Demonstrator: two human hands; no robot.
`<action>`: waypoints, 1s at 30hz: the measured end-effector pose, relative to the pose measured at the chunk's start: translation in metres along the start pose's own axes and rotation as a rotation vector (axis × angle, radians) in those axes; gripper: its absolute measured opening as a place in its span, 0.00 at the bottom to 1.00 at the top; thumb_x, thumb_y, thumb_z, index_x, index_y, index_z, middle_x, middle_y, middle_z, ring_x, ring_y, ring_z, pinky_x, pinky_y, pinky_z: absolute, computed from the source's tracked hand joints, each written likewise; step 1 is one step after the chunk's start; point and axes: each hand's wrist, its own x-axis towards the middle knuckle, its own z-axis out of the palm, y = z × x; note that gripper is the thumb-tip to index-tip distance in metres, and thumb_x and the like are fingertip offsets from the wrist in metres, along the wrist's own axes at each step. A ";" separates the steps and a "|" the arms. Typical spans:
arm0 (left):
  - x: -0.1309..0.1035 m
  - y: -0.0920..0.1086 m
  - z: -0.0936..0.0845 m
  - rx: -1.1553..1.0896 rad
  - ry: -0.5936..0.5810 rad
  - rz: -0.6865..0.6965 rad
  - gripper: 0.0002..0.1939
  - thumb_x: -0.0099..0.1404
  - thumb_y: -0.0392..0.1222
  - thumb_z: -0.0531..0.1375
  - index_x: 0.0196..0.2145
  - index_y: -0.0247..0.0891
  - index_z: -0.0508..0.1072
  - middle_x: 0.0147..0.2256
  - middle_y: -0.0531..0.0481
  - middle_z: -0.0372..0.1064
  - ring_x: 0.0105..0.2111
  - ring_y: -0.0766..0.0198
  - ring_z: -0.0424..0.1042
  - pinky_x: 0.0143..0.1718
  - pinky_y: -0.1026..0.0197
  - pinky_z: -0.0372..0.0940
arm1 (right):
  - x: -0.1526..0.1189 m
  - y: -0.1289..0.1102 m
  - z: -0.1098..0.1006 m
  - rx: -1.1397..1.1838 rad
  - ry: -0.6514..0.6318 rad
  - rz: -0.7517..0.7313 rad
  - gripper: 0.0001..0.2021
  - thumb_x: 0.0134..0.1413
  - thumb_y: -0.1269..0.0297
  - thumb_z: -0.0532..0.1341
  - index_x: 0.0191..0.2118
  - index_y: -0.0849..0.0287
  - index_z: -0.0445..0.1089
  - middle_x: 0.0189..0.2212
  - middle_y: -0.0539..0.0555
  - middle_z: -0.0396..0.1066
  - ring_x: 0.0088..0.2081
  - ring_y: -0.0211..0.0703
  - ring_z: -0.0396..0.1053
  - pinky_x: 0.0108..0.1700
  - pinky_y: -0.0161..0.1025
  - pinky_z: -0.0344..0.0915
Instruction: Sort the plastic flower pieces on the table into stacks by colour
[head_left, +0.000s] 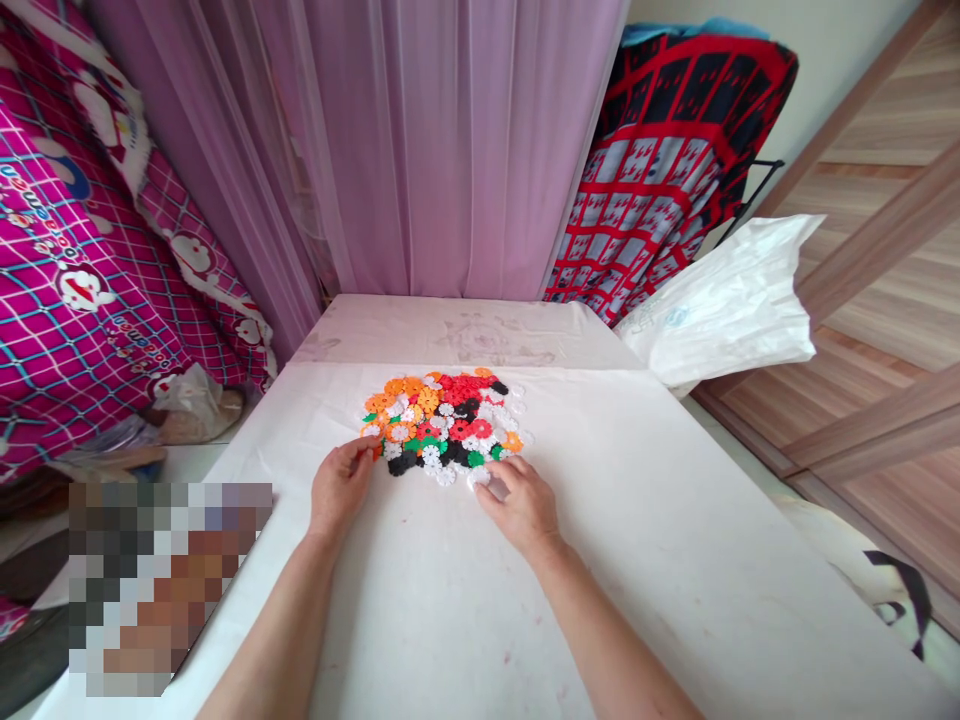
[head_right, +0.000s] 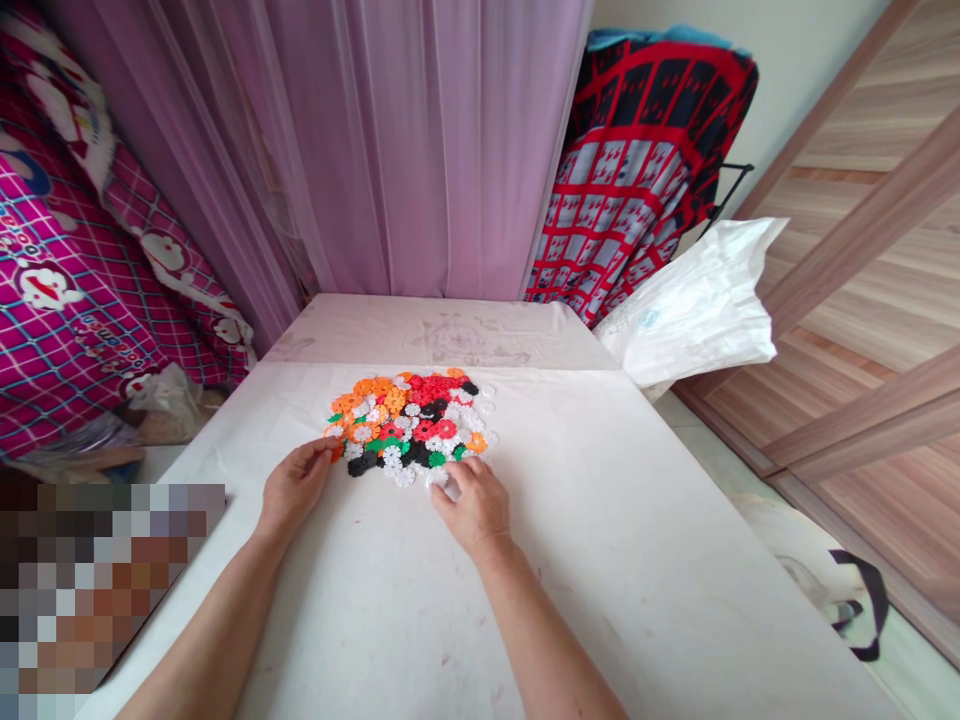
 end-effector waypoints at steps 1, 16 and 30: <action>0.000 0.000 0.000 -0.001 0.001 -0.003 0.18 0.61 0.47 0.51 0.41 0.44 0.77 0.39 0.50 0.78 0.41 0.58 0.75 0.44 0.57 0.67 | 0.000 -0.004 0.001 -0.002 -0.020 -0.005 0.07 0.50 0.60 0.63 0.37 0.52 0.75 0.37 0.51 0.73 0.39 0.41 0.70 0.42 0.35 0.63; 0.001 0.000 0.000 0.015 -0.014 0.006 0.18 0.62 0.46 0.51 0.41 0.43 0.77 0.40 0.49 0.78 0.41 0.57 0.75 0.44 0.56 0.67 | -0.001 -0.007 0.000 -0.054 -0.077 -0.008 0.09 0.50 0.60 0.65 0.39 0.53 0.74 0.37 0.51 0.72 0.41 0.42 0.70 0.43 0.35 0.62; 0.001 0.000 0.000 0.011 -0.021 0.001 0.18 0.62 0.47 0.51 0.42 0.43 0.77 0.40 0.49 0.78 0.40 0.57 0.75 0.44 0.56 0.67 | 0.002 0.002 -0.004 -0.017 -0.038 0.005 0.08 0.51 0.59 0.63 0.38 0.53 0.73 0.35 0.51 0.72 0.39 0.41 0.70 0.41 0.35 0.62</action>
